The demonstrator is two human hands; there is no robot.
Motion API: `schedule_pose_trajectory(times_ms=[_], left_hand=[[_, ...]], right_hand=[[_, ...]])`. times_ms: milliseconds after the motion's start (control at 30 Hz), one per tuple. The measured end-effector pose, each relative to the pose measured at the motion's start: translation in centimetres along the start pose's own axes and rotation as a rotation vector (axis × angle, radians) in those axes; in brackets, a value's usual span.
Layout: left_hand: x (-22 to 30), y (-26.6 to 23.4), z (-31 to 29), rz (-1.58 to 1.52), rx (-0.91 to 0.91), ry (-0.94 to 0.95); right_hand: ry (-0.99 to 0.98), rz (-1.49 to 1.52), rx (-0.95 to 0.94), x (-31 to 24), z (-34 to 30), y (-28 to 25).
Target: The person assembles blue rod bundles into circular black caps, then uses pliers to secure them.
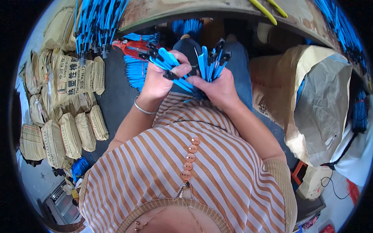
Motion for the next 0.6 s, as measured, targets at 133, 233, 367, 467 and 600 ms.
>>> schedule_pose_trajectory(times_ms=[133, 233, 367, 467, 600], left_hand=[[3.0, 0.2, 0.1, 0.149, -0.138, -0.015], [8.2, -0.1, -0.2, 0.214, -0.290, 0.061], [17.9, -3.2, 2.7, 0.228, -0.287, 0.170], [27.8, -3.2, 8.8, 0.335, -0.009, 0.255], [33.6, 1.8, 22.8, 0.758, 0.068, 0.311]], right_hand=[[-0.130, -0.081, -0.087, -2.8, 0.5, 0.1], [-0.140, -0.062, -0.216, -5.7, 0.3, -0.1], [-0.066, 0.028, -0.244, -7.1, 1.8, -2.0], [-0.055, -0.017, -0.267, -7.6, 3.8, -3.5], [-0.192, 0.046, -0.217, -8.6, 6.9, -5.7]])
Point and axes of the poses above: each hand's wrist, its own z-axis towards the middle knuckle, its own y-axis out of the palm, x = y × z, the point moved 6 cm from there along z, towards the middle knuckle, and after that the axes turned 6 degrees about -y, right-handed, at the moved point
